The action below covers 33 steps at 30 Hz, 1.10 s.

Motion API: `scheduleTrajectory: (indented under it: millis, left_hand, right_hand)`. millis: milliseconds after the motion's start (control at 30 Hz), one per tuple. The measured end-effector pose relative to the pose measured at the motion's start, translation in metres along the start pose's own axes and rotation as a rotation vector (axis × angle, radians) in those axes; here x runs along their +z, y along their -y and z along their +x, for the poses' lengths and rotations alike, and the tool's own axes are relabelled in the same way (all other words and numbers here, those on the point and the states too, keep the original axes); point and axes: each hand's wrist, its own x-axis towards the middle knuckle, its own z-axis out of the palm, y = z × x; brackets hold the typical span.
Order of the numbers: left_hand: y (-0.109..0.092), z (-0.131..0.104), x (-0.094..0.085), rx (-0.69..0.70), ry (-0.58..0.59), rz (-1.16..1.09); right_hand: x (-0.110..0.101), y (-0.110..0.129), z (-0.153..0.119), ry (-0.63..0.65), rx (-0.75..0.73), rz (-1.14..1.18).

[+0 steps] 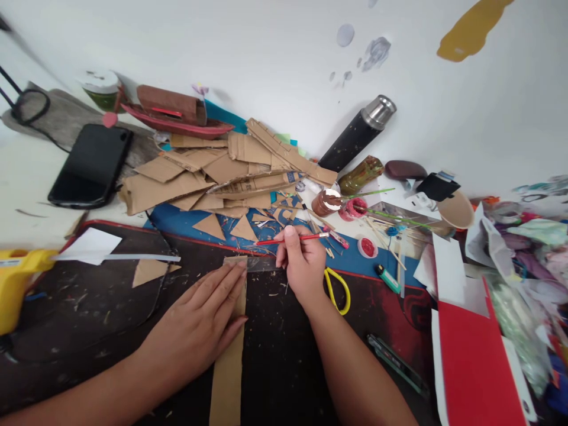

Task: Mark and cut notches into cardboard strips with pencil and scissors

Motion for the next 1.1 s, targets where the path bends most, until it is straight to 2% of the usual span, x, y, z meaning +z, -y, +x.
scheduleTrajectory:
  millis: [567,900,1100]
  left_hand:
    - [-0.0014,0.0007,-0.0009,-0.029,0.025,0.004]
    - [-0.0001,0.0038,-0.0047,0.009,0.011,0.017]
    - [-0.0012,0.0,-0.0009,-0.018,0.02,-0.01]
  right_hand:
    - [0.0,-0.0013,0.0013,0.02,0.003,-0.01]
    - [0.0003,0.0005,0.0006,0.02,0.017,-0.05]
    - [0.0003,0.0019,0.0002,0.011,0.015,-0.03]
